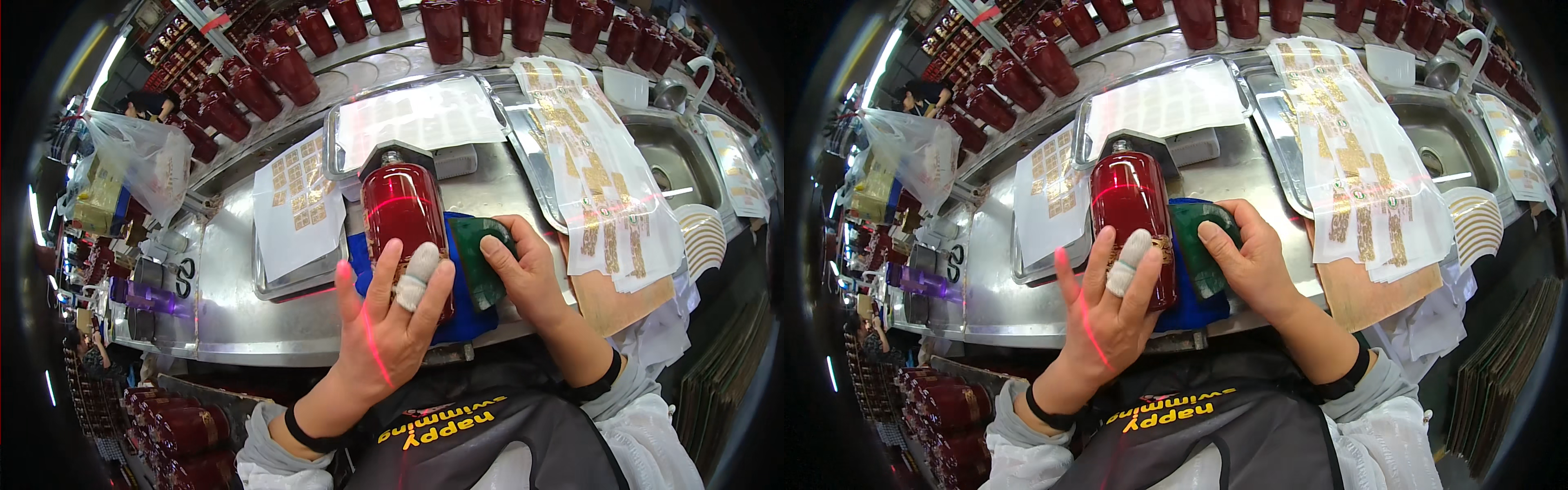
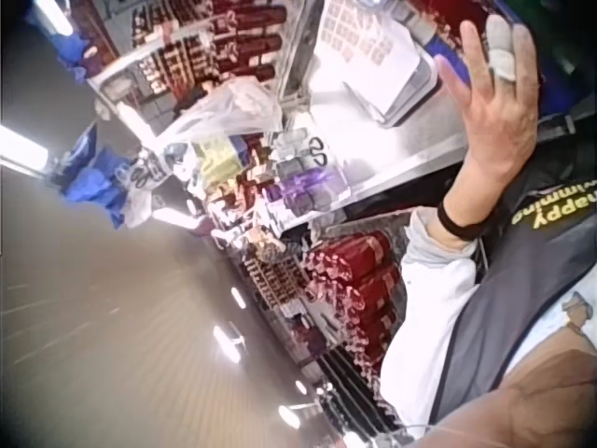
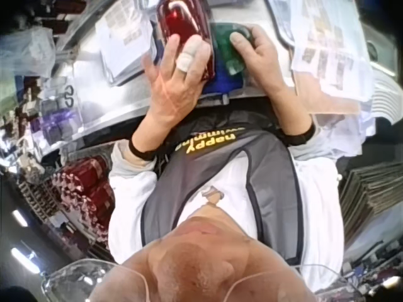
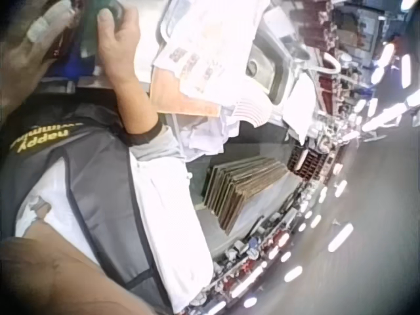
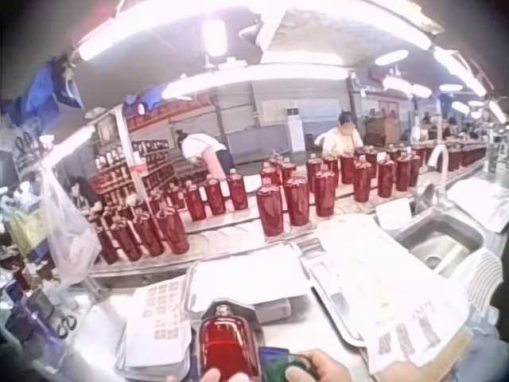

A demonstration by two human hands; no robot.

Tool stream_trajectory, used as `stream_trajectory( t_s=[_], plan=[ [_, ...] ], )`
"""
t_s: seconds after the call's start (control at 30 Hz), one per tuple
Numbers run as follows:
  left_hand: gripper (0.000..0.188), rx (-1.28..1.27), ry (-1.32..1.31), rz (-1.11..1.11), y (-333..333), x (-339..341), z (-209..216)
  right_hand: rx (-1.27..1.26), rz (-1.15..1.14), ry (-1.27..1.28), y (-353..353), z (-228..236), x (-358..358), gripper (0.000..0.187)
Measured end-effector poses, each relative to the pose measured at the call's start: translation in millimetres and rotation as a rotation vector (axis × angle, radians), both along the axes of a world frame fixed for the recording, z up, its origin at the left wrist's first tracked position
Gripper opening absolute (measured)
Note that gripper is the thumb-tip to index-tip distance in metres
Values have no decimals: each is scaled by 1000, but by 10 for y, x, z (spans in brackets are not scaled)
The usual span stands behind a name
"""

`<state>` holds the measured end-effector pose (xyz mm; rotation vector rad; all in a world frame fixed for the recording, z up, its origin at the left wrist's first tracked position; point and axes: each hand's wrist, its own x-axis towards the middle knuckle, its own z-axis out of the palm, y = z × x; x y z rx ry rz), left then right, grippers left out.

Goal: Apply decorative labels to red ceramic bottles on a factory production line.

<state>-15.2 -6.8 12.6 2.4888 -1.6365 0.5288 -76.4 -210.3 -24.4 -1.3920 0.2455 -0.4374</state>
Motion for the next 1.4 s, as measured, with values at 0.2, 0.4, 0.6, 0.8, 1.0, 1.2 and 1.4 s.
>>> stream_trajectory(
  t_s=[0.2,0.4,0.6,0.8,1.0,1.2,1.4],
  plan=[
    [94,-294,150,-67,38,109,-117,-1005,-152,-379,-37,178,87,30],
    [87,-295,102,-49,77,103,-124,-817,111,-417,-108,169,-140,27],
    [76,-77,-48,-15,7,47,48,-643,-30,-342,-159,208,-32,19],
    [83,-369,42,-93,87,66,-75,-1083,-46,-568,-19,466,97,34],
    [82,-571,209,6,170,38,-298,-737,224,-193,-98,593,217,25],
    [84,-472,209,74,226,53,-349,-991,510,-625,-82,568,304,29],
    [85,-393,114,55,262,101,-203,-1194,77,-635,-38,685,337,20]
  ],
)
